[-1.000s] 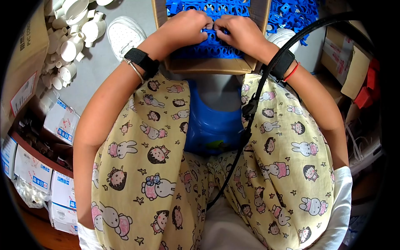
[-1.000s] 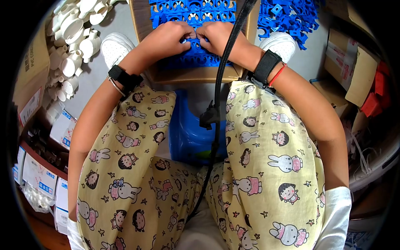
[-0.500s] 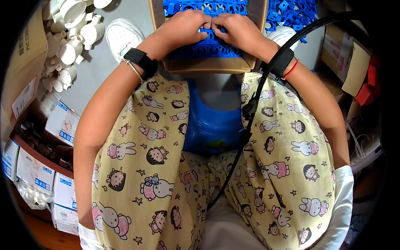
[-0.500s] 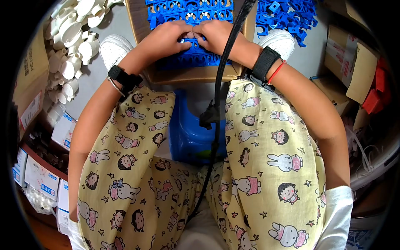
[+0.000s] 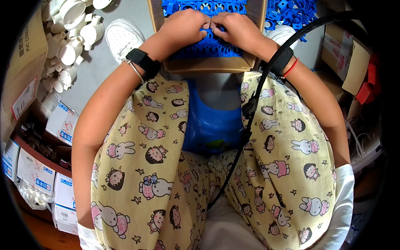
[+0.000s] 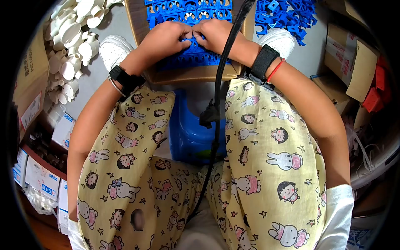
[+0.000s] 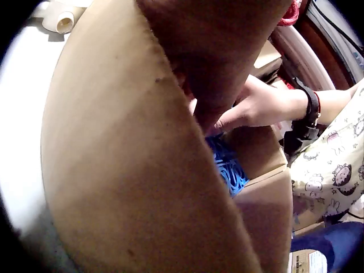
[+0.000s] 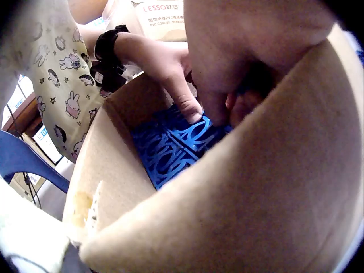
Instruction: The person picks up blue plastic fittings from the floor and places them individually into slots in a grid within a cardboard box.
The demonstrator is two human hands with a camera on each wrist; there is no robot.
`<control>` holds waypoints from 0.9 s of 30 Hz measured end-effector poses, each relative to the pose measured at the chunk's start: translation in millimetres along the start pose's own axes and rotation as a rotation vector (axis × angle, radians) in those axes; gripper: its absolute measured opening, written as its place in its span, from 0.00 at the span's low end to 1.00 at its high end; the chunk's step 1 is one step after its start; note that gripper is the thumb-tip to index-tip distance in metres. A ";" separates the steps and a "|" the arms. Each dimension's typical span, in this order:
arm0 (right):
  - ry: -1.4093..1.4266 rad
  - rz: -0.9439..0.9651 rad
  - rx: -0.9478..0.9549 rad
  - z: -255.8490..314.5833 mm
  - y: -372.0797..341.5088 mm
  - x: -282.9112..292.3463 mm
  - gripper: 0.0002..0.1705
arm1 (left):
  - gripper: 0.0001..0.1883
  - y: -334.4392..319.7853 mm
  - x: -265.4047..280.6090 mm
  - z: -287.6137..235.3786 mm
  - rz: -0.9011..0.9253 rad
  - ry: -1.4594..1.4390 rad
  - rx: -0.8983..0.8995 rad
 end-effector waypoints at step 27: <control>0.025 0.036 0.012 -2.8 2.0 -7.9 0.10 | 0.09 -17.9 7.5 -1.3 0.144 0.179 0.036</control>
Point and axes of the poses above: each hand's wrist, its own y-axis towards the middle knuckle, its own x-axis out of the back of the hand, z = x × y, the point moved 2 cm from there along y, towards the middle knuckle, and after that the axes turned 13 degrees about -x, right-handed, at the moved point
